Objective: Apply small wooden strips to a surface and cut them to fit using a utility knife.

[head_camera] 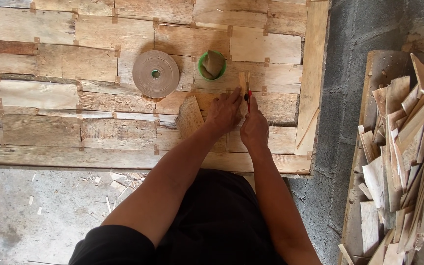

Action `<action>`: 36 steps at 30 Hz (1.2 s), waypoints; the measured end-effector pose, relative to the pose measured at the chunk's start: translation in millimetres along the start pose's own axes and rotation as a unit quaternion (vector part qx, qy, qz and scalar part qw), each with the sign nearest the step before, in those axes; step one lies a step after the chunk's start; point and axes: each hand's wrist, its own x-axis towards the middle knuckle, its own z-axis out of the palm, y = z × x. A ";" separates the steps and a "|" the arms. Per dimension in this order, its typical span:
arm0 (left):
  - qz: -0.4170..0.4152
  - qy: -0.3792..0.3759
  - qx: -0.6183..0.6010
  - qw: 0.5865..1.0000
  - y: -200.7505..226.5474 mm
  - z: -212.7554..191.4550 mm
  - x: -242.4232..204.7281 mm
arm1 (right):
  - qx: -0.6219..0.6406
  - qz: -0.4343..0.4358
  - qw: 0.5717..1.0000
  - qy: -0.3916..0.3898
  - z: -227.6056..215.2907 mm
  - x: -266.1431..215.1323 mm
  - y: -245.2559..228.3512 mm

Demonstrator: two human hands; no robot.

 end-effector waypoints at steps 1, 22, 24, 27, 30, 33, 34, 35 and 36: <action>0.000 0.000 0.000 1.000 -0.1 0.1 -0.2 | 0.000 0.000 1.000 0.000 -0.1 0.4 -0.8; 0.002 0.016 -0.018 1.000 1.2 -3.4 -2.3 | -0.004 -0.005 1.000 -0.027 6.5 -14.1 12.3; 0.001 0.004 -0.012 1.000 0.8 -3.3 -3.0 | 0.008 -0.021 1.000 -0.012 15.2 -16.3 22.2; 0.004 0.023 -0.021 1.000 0.5 0.9 -3.0 | 0.009 -0.028 1.000 -0.009 13.4 -21.3 19.4; 0.004 0.012 -0.015 1.000 1.1 -3.4 -3.7 | 0.003 0.002 0.999 -0.036 9.9 -26.7 15.6; 0.006 0.025 -0.028 0.999 1.5 1.8 -4.1 | 0.005 -0.008 1.000 -0.023 15.5 -37.2 24.8; 0.006 0.025 -0.027 0.999 1.1 2.6 -3.0 | 0.005 -0.008 1.000 -0.023 13.7 -38.8 24.1; 0.006 0.028 -0.025 0.999 0.6 3.3 -1.9 | 0.003 -0.005 1.000 -0.025 11.9 -40.3 23.4; 0.005 0.029 -0.024 0.999 0.3 4.7 -2.1 | 0.001 -0.003 1.000 -0.029 10.6 -43.1 22.7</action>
